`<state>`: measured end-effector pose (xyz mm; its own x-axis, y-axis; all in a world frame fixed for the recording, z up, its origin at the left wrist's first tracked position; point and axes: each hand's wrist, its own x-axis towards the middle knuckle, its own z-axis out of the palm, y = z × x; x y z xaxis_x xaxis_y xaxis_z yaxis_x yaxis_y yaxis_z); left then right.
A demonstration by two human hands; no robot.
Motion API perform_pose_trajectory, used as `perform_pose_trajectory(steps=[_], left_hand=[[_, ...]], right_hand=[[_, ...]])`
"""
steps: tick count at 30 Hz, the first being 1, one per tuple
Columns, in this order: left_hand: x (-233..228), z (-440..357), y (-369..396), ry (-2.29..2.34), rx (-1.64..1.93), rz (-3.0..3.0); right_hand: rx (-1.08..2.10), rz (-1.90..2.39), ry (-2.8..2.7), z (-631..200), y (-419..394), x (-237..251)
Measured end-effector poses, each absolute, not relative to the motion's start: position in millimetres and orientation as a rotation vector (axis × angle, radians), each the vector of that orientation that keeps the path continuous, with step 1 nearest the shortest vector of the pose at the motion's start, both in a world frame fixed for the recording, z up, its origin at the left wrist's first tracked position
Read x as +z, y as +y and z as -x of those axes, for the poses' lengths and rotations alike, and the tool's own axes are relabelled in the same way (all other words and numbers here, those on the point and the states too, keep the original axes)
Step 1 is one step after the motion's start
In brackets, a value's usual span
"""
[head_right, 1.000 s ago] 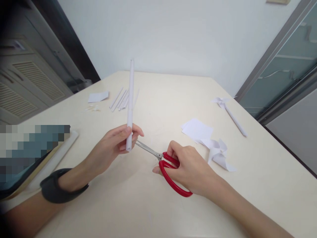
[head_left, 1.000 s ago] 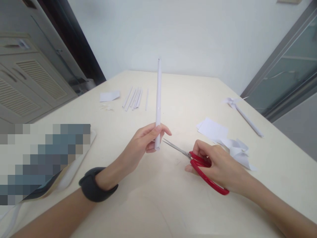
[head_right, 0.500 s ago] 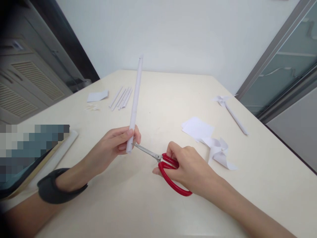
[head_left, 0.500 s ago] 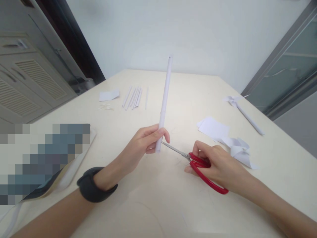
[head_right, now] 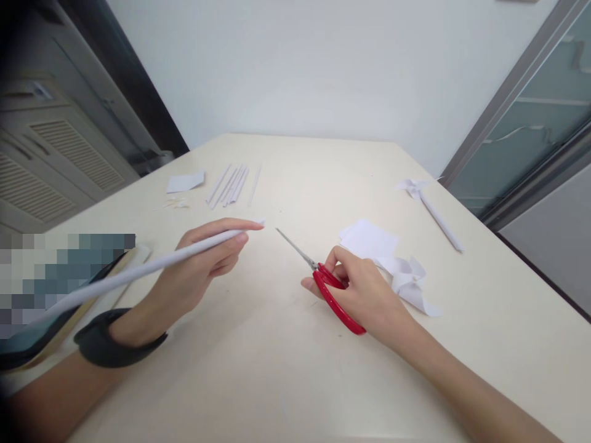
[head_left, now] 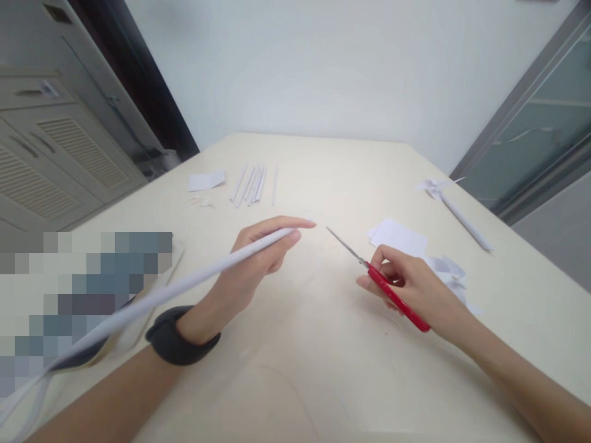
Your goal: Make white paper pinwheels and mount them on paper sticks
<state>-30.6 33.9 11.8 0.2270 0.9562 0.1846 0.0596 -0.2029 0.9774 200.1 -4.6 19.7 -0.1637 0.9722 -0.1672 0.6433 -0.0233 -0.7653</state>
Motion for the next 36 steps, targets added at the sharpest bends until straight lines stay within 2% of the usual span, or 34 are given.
perform_pose_trajectory(steps=[11, 17, 30, 36], left_hand=[[10.8, 26.9, 35.5, 1.054, 1.092, -1.985], [11.6, 29.4, 36.6, 1.032, 0.954, -1.875], [21.1, 20.5, 21.9, 0.902, 1.047, -1.480], [21.7, 19.6, 19.0, 0.905, 1.059, -1.461]], right_hand=[[1.119, 1.655, -1.672, -202.2, 0.0, 16.7], [1.106, 1.622, -1.710, -209.3, 0.9, 8.8], [0.789, 1.614, -1.969, -199.9, -7.6, 12.1], [0.841, 1.640, -1.967, -197.3, -9.7, 16.6]])
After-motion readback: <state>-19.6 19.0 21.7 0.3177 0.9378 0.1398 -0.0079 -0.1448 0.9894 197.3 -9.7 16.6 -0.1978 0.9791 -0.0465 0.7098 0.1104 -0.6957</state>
